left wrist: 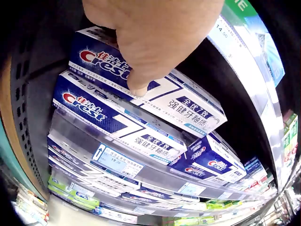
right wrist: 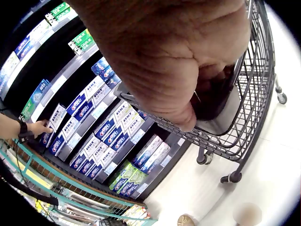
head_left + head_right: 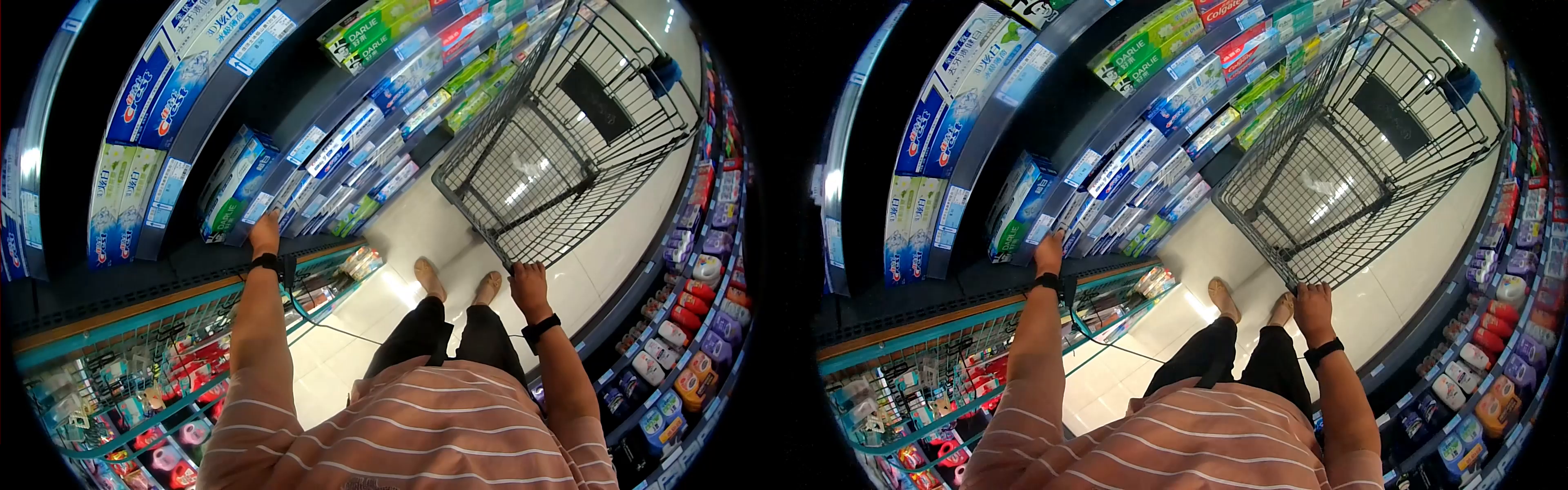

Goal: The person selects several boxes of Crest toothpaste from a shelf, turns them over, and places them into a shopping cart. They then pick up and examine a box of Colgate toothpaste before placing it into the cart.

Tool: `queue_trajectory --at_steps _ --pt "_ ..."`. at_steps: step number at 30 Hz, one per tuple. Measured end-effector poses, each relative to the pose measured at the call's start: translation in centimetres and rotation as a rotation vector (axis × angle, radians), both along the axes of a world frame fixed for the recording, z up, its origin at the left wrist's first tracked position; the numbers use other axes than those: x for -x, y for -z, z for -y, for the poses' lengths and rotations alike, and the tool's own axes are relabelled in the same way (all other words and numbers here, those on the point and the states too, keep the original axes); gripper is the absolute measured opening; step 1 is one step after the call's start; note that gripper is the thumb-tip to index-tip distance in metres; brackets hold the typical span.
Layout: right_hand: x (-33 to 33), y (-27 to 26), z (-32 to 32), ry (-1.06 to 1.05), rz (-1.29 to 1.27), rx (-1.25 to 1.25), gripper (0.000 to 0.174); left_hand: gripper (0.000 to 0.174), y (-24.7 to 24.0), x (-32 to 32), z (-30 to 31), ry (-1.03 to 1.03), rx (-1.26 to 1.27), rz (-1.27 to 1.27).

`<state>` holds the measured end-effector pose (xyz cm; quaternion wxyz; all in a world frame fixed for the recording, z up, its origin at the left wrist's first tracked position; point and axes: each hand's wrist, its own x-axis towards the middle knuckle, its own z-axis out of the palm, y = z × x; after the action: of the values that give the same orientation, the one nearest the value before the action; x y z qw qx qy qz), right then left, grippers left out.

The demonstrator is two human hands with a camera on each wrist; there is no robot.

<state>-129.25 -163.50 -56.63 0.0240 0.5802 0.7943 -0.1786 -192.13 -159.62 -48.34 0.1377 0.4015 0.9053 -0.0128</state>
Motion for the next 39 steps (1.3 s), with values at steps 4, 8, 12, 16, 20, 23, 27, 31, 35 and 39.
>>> queue_trajectory --at_steps 4,8,12,16,20,23,27,31,35,39 --pt "0.2 -0.1 0.1 0.002 -0.028 -0.034 0.022 0.054 0.3 0.3 0.2 -0.015 -0.011 0.044" --pt "0.6 -0.6 -0.3 0.010 -0.027 0.008 0.021 0.053 0.8 0.6 0.5 0.043 -0.077 0.023" --pt "3.4 -1.7 -2.1 -0.001 -0.053 -0.017 0.021 0.051 0.6 0.2 0.9 0.043 -0.152 0.002" --pt "6.2 -3.0 -4.4 0.017 -0.153 0.007 0.026 0.048 0.5 -0.3 0.6 0.037 -0.157 -0.042" --pt "9.9 -5.4 -6.9 0.020 -0.471 0.062 0.028 0.051 0.5 -0.2 0.4 0.024 -0.053 -0.046" --pt "12.8 -5.9 -8.6 -0.014 -0.574 0.074 0.027 0.054 0.5 0.0 0.4 -0.006 -0.073 -0.014" --pt "15.1 -6.3 -9.0 0.001 -0.607 0.169 0.026 0.055 0.0 0.0 0.0 -0.052 0.012 0.096" --pt "15.7 -6.5 -8.3 0.004 -0.567 0.237 0.026 0.059 -1.8 -2.1 -1.9 -0.040 0.172 0.058" --pt "15.6 -5.5 -7.5 -0.008 -0.559 0.204 0.025 0.064 -2.0 -7.0 -4.3 0.218 -0.083 -0.034" --pt "14.7 -6.5 -7.0 0.048 -0.562 0.282 0.025 0.064 -0.5 -10.4 -8.5 0.414 -0.311 -0.111"
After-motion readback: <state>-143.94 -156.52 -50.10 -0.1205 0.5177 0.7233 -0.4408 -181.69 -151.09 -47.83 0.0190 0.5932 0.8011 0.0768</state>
